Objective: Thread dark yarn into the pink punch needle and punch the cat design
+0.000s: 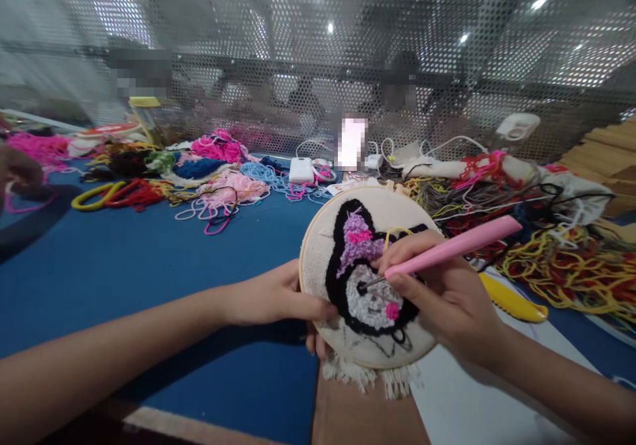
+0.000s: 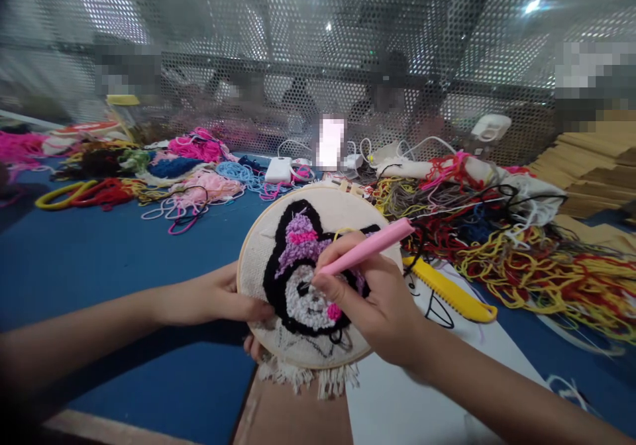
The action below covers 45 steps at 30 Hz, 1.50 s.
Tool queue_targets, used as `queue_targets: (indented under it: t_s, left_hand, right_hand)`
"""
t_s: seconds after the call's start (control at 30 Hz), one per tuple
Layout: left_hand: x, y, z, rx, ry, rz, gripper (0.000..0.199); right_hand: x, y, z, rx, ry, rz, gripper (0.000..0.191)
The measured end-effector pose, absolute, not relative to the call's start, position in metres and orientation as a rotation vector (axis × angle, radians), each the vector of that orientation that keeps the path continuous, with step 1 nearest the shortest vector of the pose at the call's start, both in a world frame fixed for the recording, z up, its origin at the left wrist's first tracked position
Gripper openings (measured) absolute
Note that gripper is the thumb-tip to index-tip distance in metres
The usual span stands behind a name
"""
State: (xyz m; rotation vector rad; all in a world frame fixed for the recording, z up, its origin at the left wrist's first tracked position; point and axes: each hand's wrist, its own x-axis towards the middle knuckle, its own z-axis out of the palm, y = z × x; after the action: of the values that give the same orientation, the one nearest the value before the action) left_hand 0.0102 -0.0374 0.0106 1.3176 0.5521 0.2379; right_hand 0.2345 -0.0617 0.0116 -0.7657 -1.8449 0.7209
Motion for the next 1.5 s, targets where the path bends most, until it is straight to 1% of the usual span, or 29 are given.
queue_targets:
  t_s: [0.17, 0.4, 0.6, 0.7, 0.9, 1.1, 1.3, 1.43, 1.5]
  left_hand:
    - [0.01, -0.0371, 0.0101, 1.322, 0.546, 0.239, 0.021]
    - [0.0104, -0.0391, 0.0117, 1.334, 0.542, 0.249, 0.02]
    - [0.01, -0.0405, 0.0096, 1.347, 0.551, 0.256, 0.017]
    - [0.0106, -0.0394, 0.0091, 1.322, 0.537, 0.24, 0.02]
    - [0.0107, -0.0386, 0.009, 1.295, 0.544, 0.249, 0.02]
    - [0.0108, -0.0384, 0.0089, 1.288, 0.553, 0.258, 0.02]
    - [0.0089, -0.0398, 0.0078, 1.311, 0.555, 0.259, 0.017]
    - [0.0091, -0.0391, 0.0063, 1.303, 0.565, 0.283, 0.015]
    - [0.0101, -0.0387, 0.0062, 1.297, 0.557, 0.28, 0.016]
  right_hand:
    - [0.2345, -0.0601, 0.0105, -0.76, -1.844, 0.753, 0.008]
    - [0.2309, -0.0603, 0.0053, -0.779, -1.9, 0.637, 0.012]
    - [0.2275, -0.0599, 0.0038, -0.829, -2.109, 0.673, 0.004]
    - [0.2302, -0.059, 0.0073, -0.872, -1.953, 0.752, 0.005]
    - [0.2347, -0.0583, 0.0113, -0.767, -1.799, 0.845, 0.005]
    - [0.235, -0.0574, 0.0102, -0.773, -1.816, 0.787, 0.006]
    - [0.2301, -0.058, 0.0049, -0.772, -1.94, 0.639, 0.009]
    - [0.2257, -0.0597, 0.0043, -0.771, -2.085, 0.567, 0.007]
    - [0.2256, -0.0597, 0.0044, -0.802, -2.059, 0.592, 0.006]
